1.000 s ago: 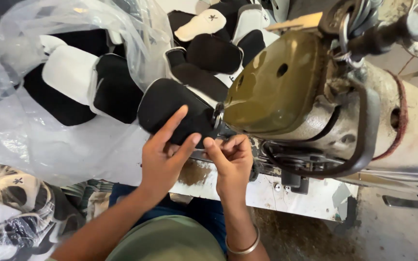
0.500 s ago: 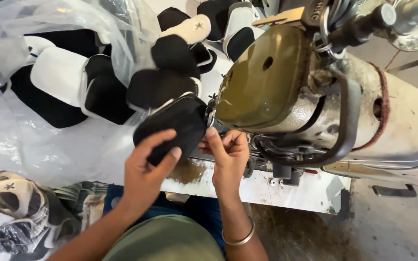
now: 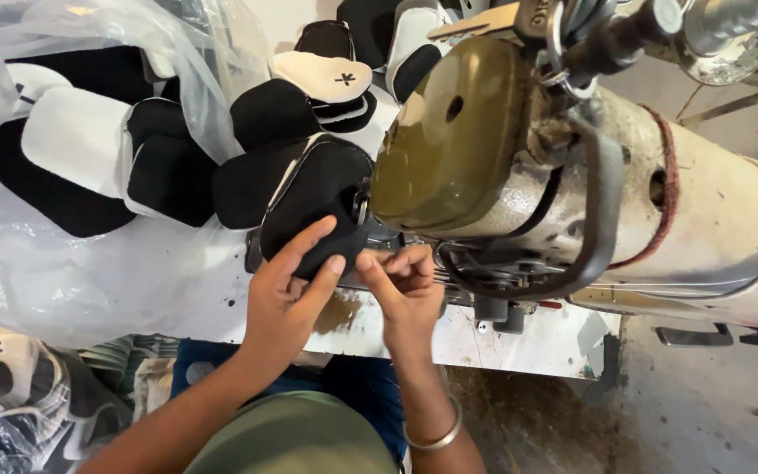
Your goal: The person operates a sewing machine to stitch black fabric onto white slipper soles. They repeatedly pick up a slipper, align the fabric under the needle, and sew the edge. The person also handles a plastic bag containing more slipper soles and gestures towards a pile of black fabric on the floor.
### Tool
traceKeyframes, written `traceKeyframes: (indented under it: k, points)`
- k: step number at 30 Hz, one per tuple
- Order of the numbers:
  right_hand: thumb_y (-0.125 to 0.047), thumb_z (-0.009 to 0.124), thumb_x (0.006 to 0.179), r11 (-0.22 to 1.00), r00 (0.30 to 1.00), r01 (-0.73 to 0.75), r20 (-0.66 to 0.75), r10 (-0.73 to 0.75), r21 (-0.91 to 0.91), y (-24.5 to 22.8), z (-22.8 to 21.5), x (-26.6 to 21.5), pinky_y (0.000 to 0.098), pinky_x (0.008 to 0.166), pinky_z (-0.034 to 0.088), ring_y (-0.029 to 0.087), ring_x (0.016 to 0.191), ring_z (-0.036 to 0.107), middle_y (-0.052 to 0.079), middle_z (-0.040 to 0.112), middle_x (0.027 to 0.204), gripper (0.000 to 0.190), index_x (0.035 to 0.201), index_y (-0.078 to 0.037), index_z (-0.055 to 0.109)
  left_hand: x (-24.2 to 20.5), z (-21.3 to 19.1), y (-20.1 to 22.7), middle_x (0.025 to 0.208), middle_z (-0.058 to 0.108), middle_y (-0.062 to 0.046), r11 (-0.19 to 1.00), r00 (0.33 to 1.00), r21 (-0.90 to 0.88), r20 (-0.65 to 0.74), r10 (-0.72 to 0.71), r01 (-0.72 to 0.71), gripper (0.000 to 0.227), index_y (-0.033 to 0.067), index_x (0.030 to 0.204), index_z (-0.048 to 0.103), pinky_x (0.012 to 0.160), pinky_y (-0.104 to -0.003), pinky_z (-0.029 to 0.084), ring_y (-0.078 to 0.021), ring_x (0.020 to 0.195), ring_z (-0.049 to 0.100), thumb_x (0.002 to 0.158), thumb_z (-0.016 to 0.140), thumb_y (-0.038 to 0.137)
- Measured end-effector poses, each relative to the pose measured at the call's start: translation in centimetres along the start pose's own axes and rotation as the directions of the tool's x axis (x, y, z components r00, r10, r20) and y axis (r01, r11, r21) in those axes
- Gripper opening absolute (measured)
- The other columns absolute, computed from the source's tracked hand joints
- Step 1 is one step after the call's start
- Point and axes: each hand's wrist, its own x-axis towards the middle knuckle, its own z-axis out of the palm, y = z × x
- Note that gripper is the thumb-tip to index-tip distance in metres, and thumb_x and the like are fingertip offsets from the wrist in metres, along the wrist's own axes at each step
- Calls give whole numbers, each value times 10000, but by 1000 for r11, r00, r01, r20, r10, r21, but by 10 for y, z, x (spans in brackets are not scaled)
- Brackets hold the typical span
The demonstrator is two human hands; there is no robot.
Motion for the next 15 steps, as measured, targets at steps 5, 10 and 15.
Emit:
traceKeyframes:
  k: [5,10,15]
  points:
    - [-8,797,776,891,841,211,-390,-375,-401,-21,-135,-5,241,867,568,93,991,680,4,701,1117,422,1148,-118,632,21,-5,22,1159,705,-11,999,999,29,51,15,-17,447,29,1416,610,577,-174,414,18,708,497,977,684,72]
    - [-191,749,1123,-85,216,112,108,-970,-990,-85,-220,23,446,1067,591,250,1211,650,151,637,1286,365,1290,50,532,58,-12,43,1151,734,25,963,994,261,105,33,-59,435,92,1385,640,532,-180,398,15,615,445,952,665,127]
    - [-117,704,1138,-313,294,70,320,-901,-947,-47,-212,13,499,1160,461,334,1289,549,149,530,1286,232,1226,19,538,64,-29,15,917,640,7,969,981,203,158,111,-142,407,103,1420,653,542,-223,351,-24,622,402,1015,657,143]
